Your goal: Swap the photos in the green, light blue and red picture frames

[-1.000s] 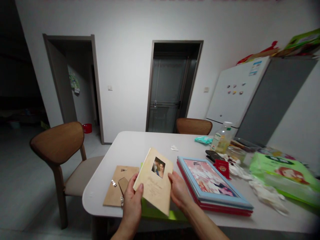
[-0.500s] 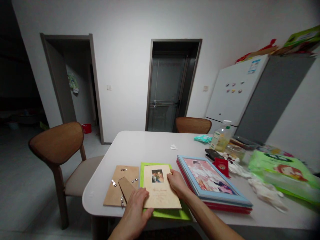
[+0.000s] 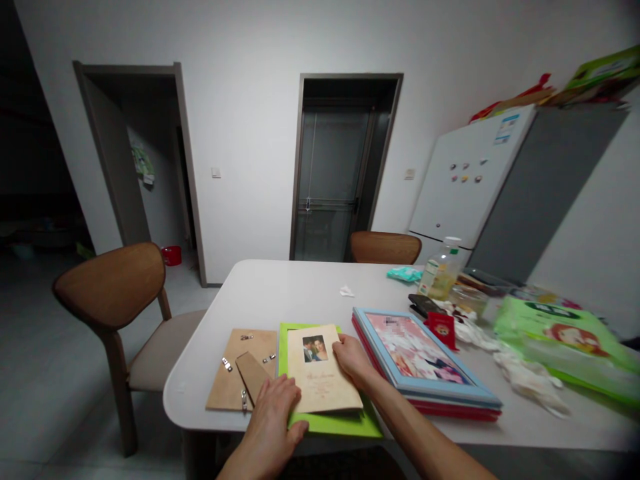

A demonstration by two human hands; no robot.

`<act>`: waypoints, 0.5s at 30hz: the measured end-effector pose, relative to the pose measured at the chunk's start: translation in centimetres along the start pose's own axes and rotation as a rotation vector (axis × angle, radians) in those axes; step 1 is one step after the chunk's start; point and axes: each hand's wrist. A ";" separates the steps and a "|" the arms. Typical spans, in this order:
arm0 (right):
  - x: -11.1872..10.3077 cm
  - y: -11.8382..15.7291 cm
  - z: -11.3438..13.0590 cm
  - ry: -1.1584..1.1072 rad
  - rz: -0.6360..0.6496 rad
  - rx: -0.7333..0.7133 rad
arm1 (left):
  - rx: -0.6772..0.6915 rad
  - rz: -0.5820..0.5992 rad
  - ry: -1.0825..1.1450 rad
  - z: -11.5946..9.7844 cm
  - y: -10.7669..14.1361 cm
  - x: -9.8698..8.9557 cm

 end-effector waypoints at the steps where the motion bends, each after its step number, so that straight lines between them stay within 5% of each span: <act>1: 0.1 0.0 0.0 0.043 0.005 -0.010 | 0.002 0.021 0.000 -0.1 0.0 -0.2; 11: -0.2 1.0 0.7 0.514 0.001 -0.019 | -0.012 0.102 -0.045 -1.3 0.0 -1.4; 15: -0.3 1.4 0.8 0.608 -0.014 -0.046 | 0.008 0.062 -0.043 0.4 0.7 -1.5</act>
Point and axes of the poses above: each hand's wrist, its own y-axis away from the middle knuckle, its own x-axis out of the palm, z = x × y, and after that the axes turned 14 degrees about -y, right-handed
